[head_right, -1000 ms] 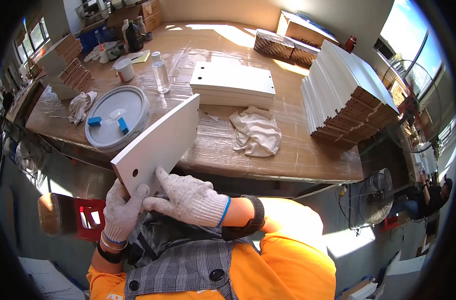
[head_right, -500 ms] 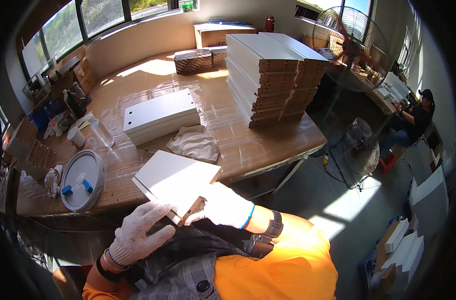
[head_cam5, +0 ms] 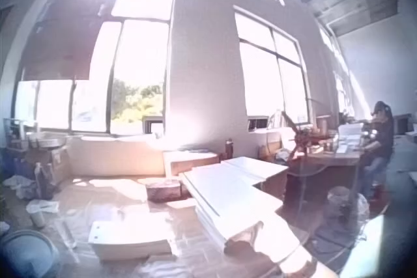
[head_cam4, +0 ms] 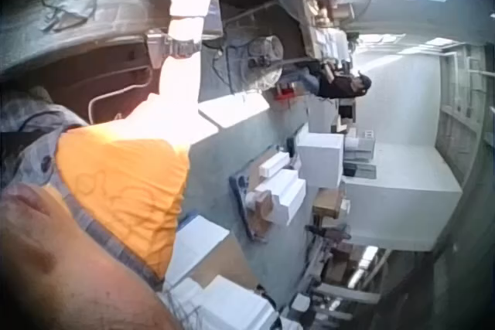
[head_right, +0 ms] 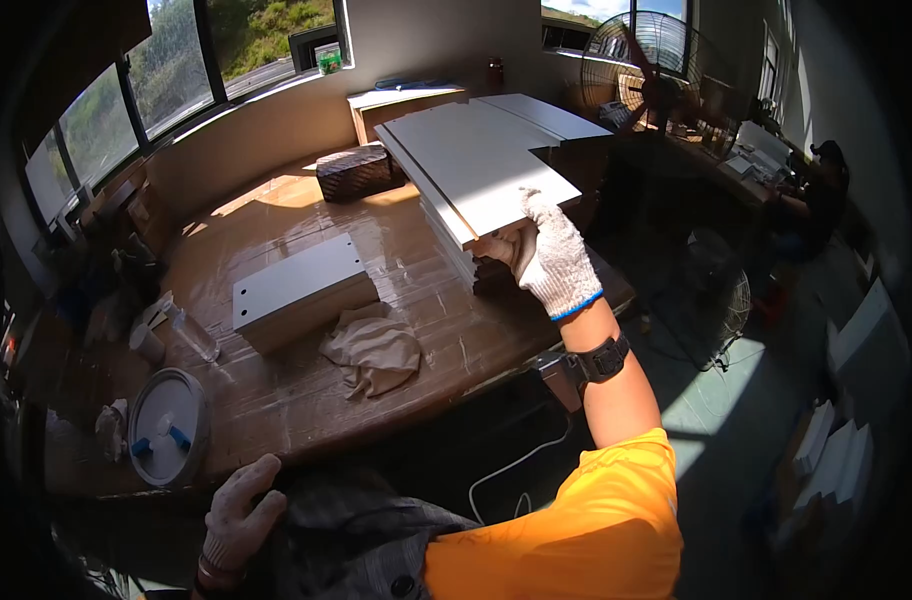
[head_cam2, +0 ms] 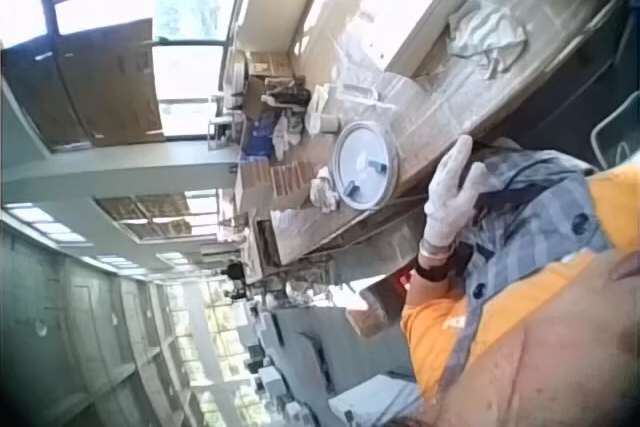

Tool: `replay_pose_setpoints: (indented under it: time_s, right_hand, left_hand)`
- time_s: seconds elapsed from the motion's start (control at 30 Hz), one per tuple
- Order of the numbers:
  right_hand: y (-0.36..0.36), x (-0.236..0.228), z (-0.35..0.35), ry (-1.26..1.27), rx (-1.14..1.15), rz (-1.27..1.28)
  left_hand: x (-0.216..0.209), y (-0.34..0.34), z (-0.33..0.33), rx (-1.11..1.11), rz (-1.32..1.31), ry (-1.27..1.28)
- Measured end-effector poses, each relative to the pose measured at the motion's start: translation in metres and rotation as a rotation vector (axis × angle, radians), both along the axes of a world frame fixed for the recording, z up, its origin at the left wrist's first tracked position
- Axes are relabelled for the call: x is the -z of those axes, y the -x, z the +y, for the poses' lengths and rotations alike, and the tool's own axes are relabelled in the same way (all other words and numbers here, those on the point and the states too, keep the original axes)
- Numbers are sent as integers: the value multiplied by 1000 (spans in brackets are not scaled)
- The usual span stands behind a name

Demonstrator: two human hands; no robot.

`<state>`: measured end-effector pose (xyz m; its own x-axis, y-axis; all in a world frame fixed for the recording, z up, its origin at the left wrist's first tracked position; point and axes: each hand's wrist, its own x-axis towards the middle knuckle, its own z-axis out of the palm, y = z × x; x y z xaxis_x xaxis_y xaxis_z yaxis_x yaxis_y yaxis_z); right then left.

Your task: Wiping white furniture panels and applying blue glue or sealant to the edges using a sponge applicator.

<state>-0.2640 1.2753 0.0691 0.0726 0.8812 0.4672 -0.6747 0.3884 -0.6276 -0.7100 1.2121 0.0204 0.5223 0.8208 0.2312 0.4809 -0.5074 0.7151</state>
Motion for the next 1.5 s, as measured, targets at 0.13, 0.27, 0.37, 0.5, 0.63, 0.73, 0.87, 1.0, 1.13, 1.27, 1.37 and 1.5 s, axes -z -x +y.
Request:
replay_pose_setpoints:
  time_s: [0.13,0.27,0.37,0.5,0.63,0.73,0.87,1.0,1.13,1.27,1.37,1.5]
  right_hand:
    - [-24,-11,35,202,257,-56]
    - [-43,-18,62,415,370,-28]
    - [-53,-20,77,501,503,1]
    - [-56,-35,73,792,685,-291]
    - [-41,-40,56,694,1540,-1419]
    - [-25,-27,58,-37,1811,-1667]
    - [-21,-11,96,97,1584,-1920]
    - [-35,-1,121,154,1608,-1955]
    - [-40,6,134,118,1654,-1944]
    - [-39,4,147,238,1623,-1934]
    - [-36,0,151,367,1604,-1987]
    - [-24,-8,148,450,1524,-2017]
  left_hand:
    - [12,2,16,-98,-99,123]
    - [27,6,49,-97,-136,205]
    - [45,2,73,-148,-33,46]
    - [71,-5,99,-52,117,-186]
    - [97,-12,115,52,275,-528]
    - [113,-16,128,132,356,-683]
    - [134,-10,136,85,502,-558]
    - [152,2,147,-10,591,-358]
    - [163,6,160,139,525,-512]
    - [161,8,161,68,338,-444]
    - [156,10,162,40,102,-392]
    - [152,12,160,14,60,-145]
